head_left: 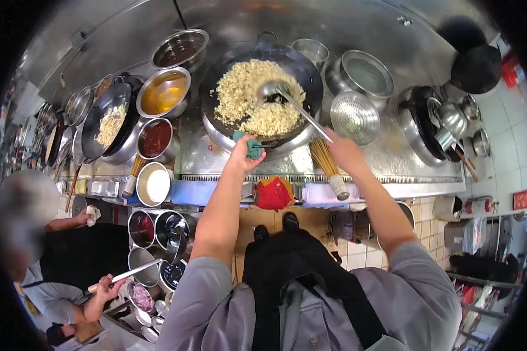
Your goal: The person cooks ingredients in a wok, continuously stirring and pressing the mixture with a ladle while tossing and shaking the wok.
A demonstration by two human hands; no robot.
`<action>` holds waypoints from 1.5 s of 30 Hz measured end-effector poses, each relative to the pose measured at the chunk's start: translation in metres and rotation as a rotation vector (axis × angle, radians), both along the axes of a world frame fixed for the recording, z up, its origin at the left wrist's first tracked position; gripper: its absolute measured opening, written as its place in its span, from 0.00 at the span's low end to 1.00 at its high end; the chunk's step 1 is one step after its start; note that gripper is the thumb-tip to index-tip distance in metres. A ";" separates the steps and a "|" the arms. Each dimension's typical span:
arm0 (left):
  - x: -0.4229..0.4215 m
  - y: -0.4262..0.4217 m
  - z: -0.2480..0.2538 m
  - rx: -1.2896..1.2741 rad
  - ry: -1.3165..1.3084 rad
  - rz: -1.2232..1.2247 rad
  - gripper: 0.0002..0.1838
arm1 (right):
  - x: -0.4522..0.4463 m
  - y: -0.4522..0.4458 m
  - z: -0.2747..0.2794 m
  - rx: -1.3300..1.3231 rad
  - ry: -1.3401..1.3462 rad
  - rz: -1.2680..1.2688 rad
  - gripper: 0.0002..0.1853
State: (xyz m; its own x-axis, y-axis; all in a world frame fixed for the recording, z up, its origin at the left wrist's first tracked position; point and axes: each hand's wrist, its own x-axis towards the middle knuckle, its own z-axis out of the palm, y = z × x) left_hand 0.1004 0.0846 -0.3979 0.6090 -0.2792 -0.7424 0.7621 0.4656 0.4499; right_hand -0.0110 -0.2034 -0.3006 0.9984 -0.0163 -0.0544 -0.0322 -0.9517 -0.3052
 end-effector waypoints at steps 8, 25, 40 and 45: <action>-0.004 0.003 0.032 -0.135 0.061 -0.049 0.15 | -0.040 0.039 -0.050 0.154 0.043 0.100 0.28; -0.066 -0.019 0.032 -0.284 0.092 0.059 0.12 | -0.083 0.009 0.073 0.021 0.202 0.208 0.33; -0.154 0.011 0.094 -0.243 0.161 0.060 0.10 | -0.164 0.023 0.168 0.056 0.451 0.152 0.33; -0.083 -0.014 0.077 -0.251 0.112 0.045 0.09 | -0.097 0.024 0.110 0.020 0.295 0.250 0.34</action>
State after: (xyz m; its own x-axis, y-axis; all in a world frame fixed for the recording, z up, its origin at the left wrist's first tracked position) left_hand 0.0170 0.0707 -0.3211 0.5430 -0.4371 -0.7170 0.7765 0.5864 0.2306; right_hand -0.1081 -0.1797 -0.1903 0.9127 0.2297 -0.3379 0.1108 -0.9351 -0.3365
